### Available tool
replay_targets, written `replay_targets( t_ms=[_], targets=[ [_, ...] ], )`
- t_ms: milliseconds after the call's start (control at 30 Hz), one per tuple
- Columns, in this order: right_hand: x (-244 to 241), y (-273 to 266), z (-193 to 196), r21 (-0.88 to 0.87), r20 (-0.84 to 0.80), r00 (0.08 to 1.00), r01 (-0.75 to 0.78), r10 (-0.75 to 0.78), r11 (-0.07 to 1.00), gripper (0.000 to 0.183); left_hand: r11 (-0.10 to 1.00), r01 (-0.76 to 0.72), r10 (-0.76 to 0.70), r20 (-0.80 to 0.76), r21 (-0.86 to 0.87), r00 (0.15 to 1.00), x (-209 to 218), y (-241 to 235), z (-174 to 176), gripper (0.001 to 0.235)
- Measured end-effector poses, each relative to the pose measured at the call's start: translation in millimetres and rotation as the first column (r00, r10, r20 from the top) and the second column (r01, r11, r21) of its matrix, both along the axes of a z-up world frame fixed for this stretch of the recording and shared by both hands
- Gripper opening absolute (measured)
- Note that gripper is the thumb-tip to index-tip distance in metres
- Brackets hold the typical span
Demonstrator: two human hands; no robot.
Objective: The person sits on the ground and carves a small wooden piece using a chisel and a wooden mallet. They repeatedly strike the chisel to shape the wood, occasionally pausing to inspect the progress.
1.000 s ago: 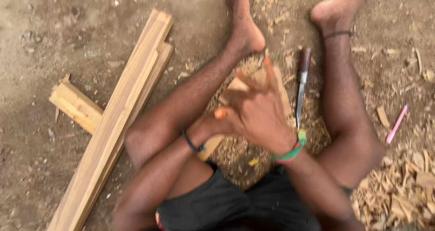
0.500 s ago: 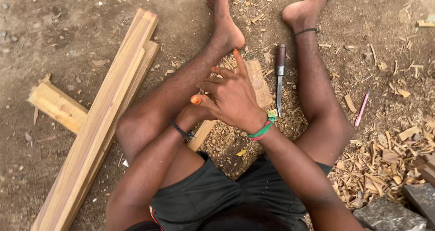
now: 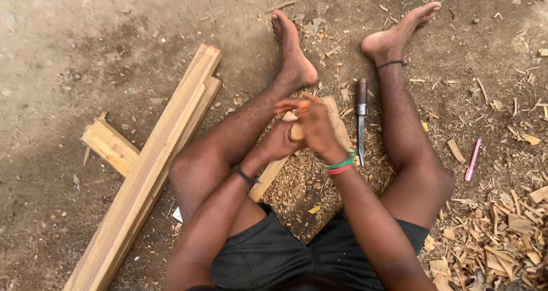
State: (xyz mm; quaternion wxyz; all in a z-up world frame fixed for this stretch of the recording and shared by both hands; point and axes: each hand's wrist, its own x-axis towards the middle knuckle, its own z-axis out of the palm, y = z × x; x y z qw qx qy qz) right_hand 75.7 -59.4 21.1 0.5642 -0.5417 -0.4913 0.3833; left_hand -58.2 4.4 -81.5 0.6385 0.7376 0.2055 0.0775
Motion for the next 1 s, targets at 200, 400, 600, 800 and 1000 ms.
replay_targets(
  t_ms=[200, 400, 600, 800, 1000],
  targets=[
    [67.3, -37.3, -3.0, -0.048, 0.043, 0.988, 0.153, -0.152, 0.987, 0.077, 0.959, 0.263, -0.266, 0.023, 0.103, 0.964, 39.1, -0.3, 65.4, 0.028],
    [81.0, -52.8, 25.1, 0.050, -0.088, 0.979, 0.187, -0.182, 0.981, 0.076, 0.958, 0.284, -0.285, 0.018, 0.039, 0.958, 29.9, 3.7, 83.1, 0.032],
    [37.5, -23.5, 104.0, 0.114, 0.363, 0.932, -0.038, -0.006, 0.993, 0.085, 0.945, 0.283, -0.302, 0.102, 0.165, 0.948, 10.9, 1.2, 72.3, 0.034],
    [-26.0, -1.9, 80.6, -0.010, 0.760, 0.645, -0.108, 0.078, 0.994, 0.059, 0.949, 0.069, -0.144, 0.230, 0.306, 0.962, -12.6, -6.9, 20.9, 0.041],
    [-26.7, 6.8, 49.1, -0.103, 0.823, 0.558, -0.027, 0.101, 0.994, 0.038, 0.970, 0.081, -0.110, 0.120, 0.230, 0.987, -10.3, -2.9, -16.6, 0.044]
  ],
)
